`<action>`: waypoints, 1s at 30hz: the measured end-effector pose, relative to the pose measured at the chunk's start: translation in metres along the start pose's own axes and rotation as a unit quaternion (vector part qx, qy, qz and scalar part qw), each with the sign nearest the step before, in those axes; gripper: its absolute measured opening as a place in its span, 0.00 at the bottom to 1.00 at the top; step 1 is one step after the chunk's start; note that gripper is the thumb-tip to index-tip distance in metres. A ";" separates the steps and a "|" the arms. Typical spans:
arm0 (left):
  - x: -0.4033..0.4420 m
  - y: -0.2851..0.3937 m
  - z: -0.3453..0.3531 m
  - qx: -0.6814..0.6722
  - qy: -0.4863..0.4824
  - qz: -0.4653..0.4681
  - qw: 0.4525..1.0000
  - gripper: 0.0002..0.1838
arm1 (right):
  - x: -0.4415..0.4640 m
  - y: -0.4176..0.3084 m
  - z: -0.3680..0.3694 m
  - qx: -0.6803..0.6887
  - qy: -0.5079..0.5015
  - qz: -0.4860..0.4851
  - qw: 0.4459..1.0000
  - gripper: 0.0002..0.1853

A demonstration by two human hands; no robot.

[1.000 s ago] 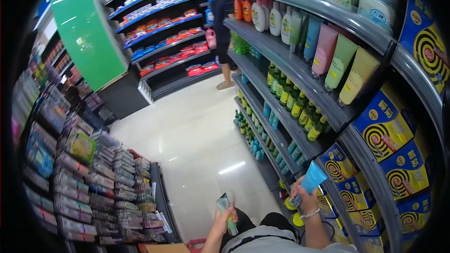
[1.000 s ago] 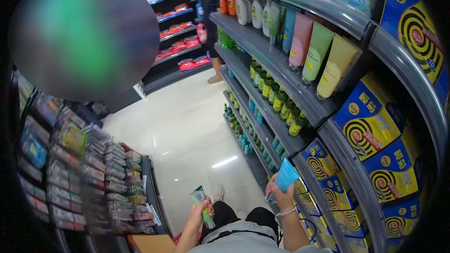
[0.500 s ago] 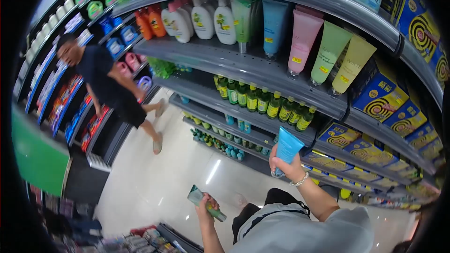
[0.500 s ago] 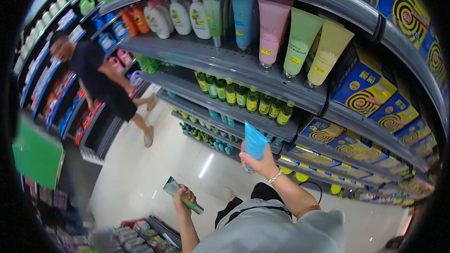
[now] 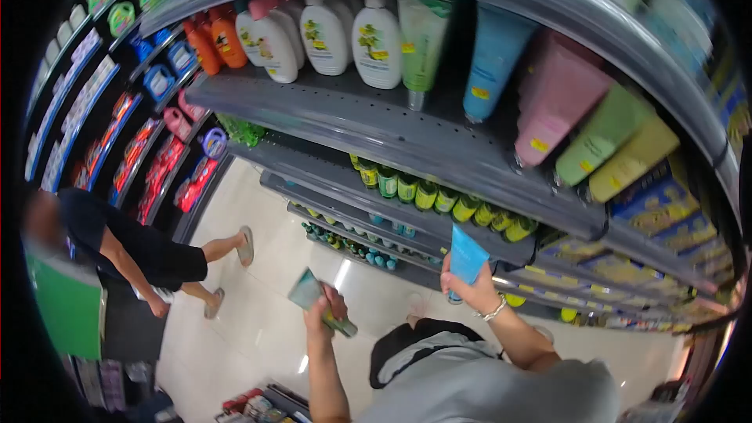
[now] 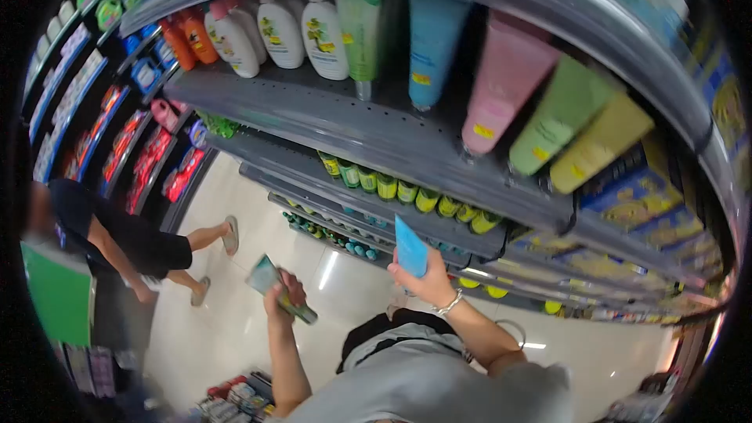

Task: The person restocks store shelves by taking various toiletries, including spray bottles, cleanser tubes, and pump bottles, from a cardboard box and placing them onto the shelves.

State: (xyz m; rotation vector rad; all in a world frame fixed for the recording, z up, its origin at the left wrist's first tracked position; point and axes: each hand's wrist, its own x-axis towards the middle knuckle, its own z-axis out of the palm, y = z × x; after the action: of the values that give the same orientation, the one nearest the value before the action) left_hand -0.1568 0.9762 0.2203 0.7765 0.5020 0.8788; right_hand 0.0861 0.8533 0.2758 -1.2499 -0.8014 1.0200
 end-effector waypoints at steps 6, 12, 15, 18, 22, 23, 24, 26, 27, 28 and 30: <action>0.085 0.077 0.110 -0.007 -0.218 0.177 0.960 0.18 | -0.004 0.016 -0.015 -0.006 -0.016 -0.054 0.998 0.09; 0.139 0.115 0.167 -0.058 -0.322 0.247 0.912 0.18 | -0.018 0.016 -0.020 0.034 0.051 -0.008 0.998 0.07; 0.168 0.115 0.179 -0.066 -0.379 0.231 0.894 0.17 | -0.021 0.019 -0.025 0.035 0.086 -0.008 0.996 0.06; 0.190 0.113 0.188 -0.087 -0.404 0.198 0.889 0.17 | -0.020 0.024 -0.024 -0.003 0.131 0.002 0.991 0.07; 0.202 0.118 0.201 -0.096 -0.378 0.207 0.897 0.15 | -0.017 0.029 -0.011 -0.008 0.173 -0.001 0.985 0.07; 0.204 0.119 0.202 -0.092 -0.340 0.207 0.913 0.14 | -0.017 0.030 -0.005 -0.002 0.181 -0.004 0.983 0.07; 0.207 0.121 0.202 -0.078 -0.340 0.232 0.908 0.14 | -0.016 0.032 0.002 -0.006 0.190 -0.004 0.982 0.07; 0.202 0.126 0.209 -0.069 -0.328 0.242 0.910 0.15 | -0.011 0.037 0.013 0.023 0.203 0.023 0.979 0.07; 0.202 0.129 0.211 -0.053 -0.312 0.255 0.914 0.16 | -0.008 0.040 0.018 0.017 0.209 0.019 0.978 0.07; 0.205 0.129 0.208 -0.069 -0.340 0.249 0.904 0.17 | -0.006 0.045 0.023 0.014 0.203 0.017 0.979 0.08; 0.204 0.129 0.212 -0.067 -0.317 0.263 0.909 0.18 | -0.001 0.048 0.032 0.009 0.193 0.011 0.981 0.08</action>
State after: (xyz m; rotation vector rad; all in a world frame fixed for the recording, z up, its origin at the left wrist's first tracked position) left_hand 0.0356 1.1145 0.4370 1.0324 -0.3623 1.0710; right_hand 0.0477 0.8645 0.2337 -1.3879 -0.4762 0.7660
